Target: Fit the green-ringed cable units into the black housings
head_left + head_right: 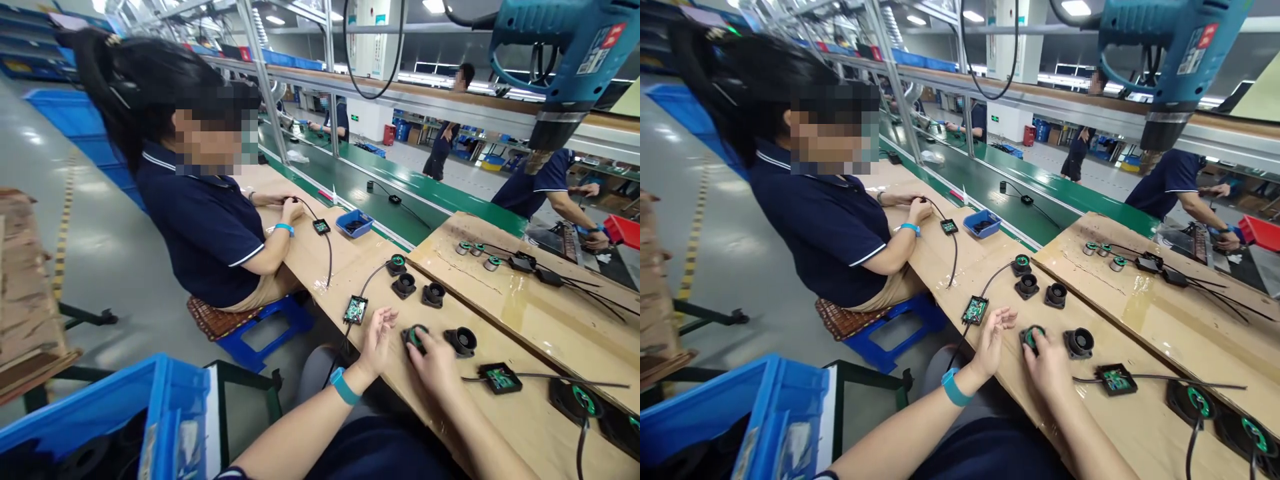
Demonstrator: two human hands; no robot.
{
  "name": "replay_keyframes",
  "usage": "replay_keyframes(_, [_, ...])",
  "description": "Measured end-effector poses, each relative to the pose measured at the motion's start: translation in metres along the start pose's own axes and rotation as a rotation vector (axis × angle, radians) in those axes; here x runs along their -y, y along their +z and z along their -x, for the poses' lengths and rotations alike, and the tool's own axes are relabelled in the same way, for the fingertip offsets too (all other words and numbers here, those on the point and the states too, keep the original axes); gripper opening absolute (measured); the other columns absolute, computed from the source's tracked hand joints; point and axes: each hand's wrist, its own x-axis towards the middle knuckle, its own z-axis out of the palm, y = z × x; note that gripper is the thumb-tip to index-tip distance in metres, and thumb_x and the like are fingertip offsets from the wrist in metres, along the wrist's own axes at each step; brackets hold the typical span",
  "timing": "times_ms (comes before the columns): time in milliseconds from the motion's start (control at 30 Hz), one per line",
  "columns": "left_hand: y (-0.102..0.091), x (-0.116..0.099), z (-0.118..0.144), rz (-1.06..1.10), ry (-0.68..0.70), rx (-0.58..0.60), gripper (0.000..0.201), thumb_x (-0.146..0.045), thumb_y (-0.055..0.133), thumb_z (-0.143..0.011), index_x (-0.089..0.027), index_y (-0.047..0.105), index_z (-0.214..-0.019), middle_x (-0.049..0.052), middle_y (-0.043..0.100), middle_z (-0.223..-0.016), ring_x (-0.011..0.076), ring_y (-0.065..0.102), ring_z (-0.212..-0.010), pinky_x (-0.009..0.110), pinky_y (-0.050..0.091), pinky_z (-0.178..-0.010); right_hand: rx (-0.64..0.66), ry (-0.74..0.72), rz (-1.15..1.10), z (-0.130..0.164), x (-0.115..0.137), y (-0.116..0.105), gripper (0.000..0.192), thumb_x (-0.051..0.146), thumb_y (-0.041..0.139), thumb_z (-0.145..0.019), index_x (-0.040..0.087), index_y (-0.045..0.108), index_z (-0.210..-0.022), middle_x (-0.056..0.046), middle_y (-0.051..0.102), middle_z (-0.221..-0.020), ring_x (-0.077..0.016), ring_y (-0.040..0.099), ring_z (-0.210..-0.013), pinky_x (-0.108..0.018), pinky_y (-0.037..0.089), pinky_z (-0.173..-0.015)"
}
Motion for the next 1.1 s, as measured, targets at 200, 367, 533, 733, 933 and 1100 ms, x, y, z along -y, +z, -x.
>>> replay_keyframes(200, [0.0,-0.002,0.002,-0.004,-0.015,-0.002,0.05,-0.055,0.036,-0.102,-0.016,0.046,-0.131,0.019,0.059,-0.129,0.0262,0.06,-0.12,0.047,0.05,-0.101,-0.054,0.024,0.008,0.006,0.004,0.001,0.036,0.039,0.061,-0.092,0.016,0.072,-0.118,-0.018,0.069,-0.118,-0.0287,0.07,-0.104,-0.041,0.06,-0.09])
replay_keyframes(367, [0.001,-0.005,0.0,-0.015,-0.055,-0.031,0.047,-0.054,0.036,-0.102,-0.017,0.049,-0.128,0.018,0.06,-0.127,0.0252,0.061,-0.118,0.045,0.051,-0.1,0.033,-0.014,0.012,0.013,0.004,0.005,0.038,0.04,0.053,-0.097,0.012,0.075,-0.107,-0.02,0.072,-0.108,-0.0291,0.072,-0.093,-0.042,0.062,-0.084])
replay_keyframes(533, [0.0,-0.005,0.002,-0.094,-0.076,-0.037,0.037,-0.046,0.037,-0.103,-0.017,0.054,-0.12,0.015,0.063,-0.119,0.0222,0.065,-0.107,0.041,0.055,-0.093,-0.008,0.03,0.034,0.019,0.003,0.014,0.033,0.036,0.056,-0.095,0.014,0.072,-0.114,-0.019,0.068,-0.117,-0.0287,0.069,-0.103,-0.041,0.059,-0.091])
replay_keyframes(733, [-0.006,-0.008,0.024,-0.537,0.086,0.23,0.054,-0.02,0.057,-0.089,-0.02,0.044,-0.141,0.017,0.052,-0.14,0.0301,0.051,-0.131,0.056,0.044,-0.111,0.274,0.137,0.027,0.021,0.008,0.009,0.04,0.025,0.063,-0.089,0.016,0.064,-0.128,-0.018,0.066,-0.124,-0.0277,0.068,-0.105,-0.039,0.055,-0.09])
replay_keyframes(933, [0.009,-0.017,0.018,-0.662,0.139,0.414,0.087,-0.031,0.071,-0.085,-0.02,0.021,-0.155,0.02,0.036,-0.155,0.0348,0.035,-0.146,0.06,0.036,-0.118,0.587,0.173,0.158,0.027,-0.008,-0.054,0.024,0.023,0.047,-0.097,0.016,0.07,-0.097,-0.013,0.073,-0.085,-0.0261,0.07,-0.082,-0.033,0.047,-0.074])
replay_keyframes(1100, [0.017,-0.014,-0.001,-0.65,0.134,0.517,0.065,-0.02,0.066,-0.086,-0.023,0.041,-0.145,0.015,0.055,-0.14,0.0303,0.053,-0.131,0.055,0.045,-0.112,0.783,0.122,0.089,0.029,-0.02,-0.067,0.029,0.014,0.054,-0.092,0.02,0.064,-0.066,-0.006,0.068,-0.067,-0.0192,0.063,-0.062,-0.027,0.035,-0.058])
